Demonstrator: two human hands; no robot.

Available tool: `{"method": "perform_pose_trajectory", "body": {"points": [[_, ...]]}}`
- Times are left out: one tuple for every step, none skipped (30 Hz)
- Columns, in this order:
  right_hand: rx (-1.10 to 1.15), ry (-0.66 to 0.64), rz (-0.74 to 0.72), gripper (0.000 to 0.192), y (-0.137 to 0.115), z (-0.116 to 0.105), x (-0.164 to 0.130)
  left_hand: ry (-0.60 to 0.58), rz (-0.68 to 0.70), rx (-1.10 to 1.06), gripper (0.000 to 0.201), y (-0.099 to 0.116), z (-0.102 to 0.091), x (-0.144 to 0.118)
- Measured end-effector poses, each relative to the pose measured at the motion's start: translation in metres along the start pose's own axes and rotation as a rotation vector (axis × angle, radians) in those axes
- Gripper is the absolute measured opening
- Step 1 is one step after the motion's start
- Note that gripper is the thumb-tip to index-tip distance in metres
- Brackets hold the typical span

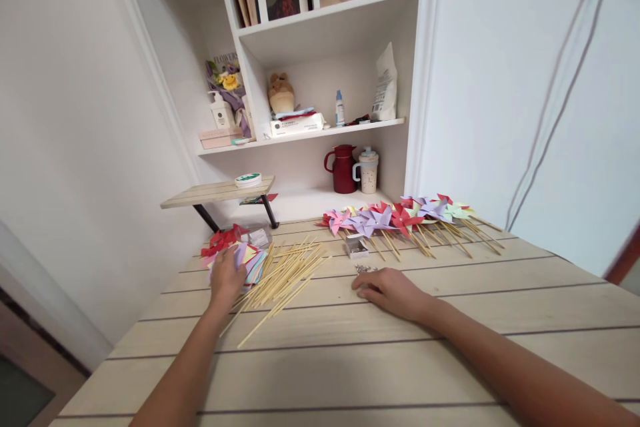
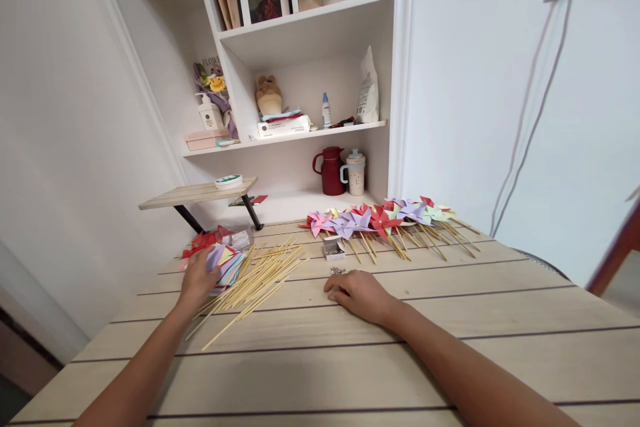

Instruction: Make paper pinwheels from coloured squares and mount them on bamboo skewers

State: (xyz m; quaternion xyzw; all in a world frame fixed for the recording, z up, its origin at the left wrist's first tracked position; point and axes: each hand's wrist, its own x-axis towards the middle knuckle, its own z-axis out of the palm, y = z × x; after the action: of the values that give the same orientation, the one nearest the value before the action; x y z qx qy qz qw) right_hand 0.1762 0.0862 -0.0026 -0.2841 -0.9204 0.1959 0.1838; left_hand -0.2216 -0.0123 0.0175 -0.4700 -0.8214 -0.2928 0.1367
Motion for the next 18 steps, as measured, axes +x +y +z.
{"method": "perform_pose_trajectory", "body": {"points": [[-0.002,0.001,0.002,0.024,0.0,0.0,0.0,0.021,0.002,-0.026,0.051,-0.004,0.001,0.001],[-0.003,0.001,0.004,0.024,0.0,0.0,0.0,0.034,0.001,-0.051,0.052,-0.006,0.003,0.002],[-0.004,0.001,0.005,0.024,0.001,0.001,0.0,0.041,-0.002,-0.072,0.053,-0.008,0.004,0.002],[-0.003,0.001,0.005,0.025,0.001,0.001,0.0,0.042,-0.006,-0.092,0.053,-0.009,0.004,0.002],[-0.003,0.001,0.006,0.025,0.001,0.001,0.0,0.038,-0.009,-0.109,0.053,-0.009,0.005,0.002],[-0.002,0.001,0.006,0.025,0.001,0.002,0.0,0.033,-0.011,-0.125,0.053,-0.009,0.005,0.002],[-0.002,0.0,0.007,0.025,0.002,0.002,0.0,0.028,-0.017,-0.138,0.053,-0.009,0.006,0.002],[-0.003,-0.002,0.008,0.025,0.002,0.002,0.0,0.025,-0.024,-0.15,0.053,-0.009,0.006,0.002],[-0.006,-0.004,0.009,0.024,0.002,0.002,0.0,0.024,-0.036,-0.16,0.054,-0.009,0.006,0.002],[-0.008,-0.005,0.01,0.024,0.002,0.002,0.0,0.024,-0.051,-0.172,0.055,-0.009,0.007,0.002],[-0.01,-0.006,0.01,0.025,0.002,0.002,0.0,0.026,-0.067,-0.184,0.056,-0.01,0.008,0.002],[-0.012,-0.006,0.011,0.025,0.002,0.002,0.0,0.029,-0.083,-0.197,0.058,-0.01,0.009,0.003],[-0.013,-0.007,0.013,0.025,0.002,0.002,0.0,0.032,-0.099,-0.21,0.059,-0.011,0.01,0.003],[-0.013,-0.007,0.016,0.025,0.002,0.002,0.001,0.035,-0.114,-0.224,0.059,-0.012,0.011,0.003],[-0.013,-0.008,0.017,0.025,0.002,0.002,0.001,0.04,-0.129,-0.241,0.06,-0.013,0.012,0.003],[-0.012,-0.008,0.017,0.025,0.002,0.002,0.001,0.045,-0.147,-0.259,0.06,-0.014,0.012,0.003],[-0.01,-0.009,0.015,0.025,0.001,0.002,0.001,0.052,-0.164,-0.277,0.06,-0.015,0.013,0.003],[-0.01,-0.009,0.012,0.025,0.001,0.002,0.001,0.063,-0.18,-0.294,0.059,-0.015,0.013,0.003]]}}
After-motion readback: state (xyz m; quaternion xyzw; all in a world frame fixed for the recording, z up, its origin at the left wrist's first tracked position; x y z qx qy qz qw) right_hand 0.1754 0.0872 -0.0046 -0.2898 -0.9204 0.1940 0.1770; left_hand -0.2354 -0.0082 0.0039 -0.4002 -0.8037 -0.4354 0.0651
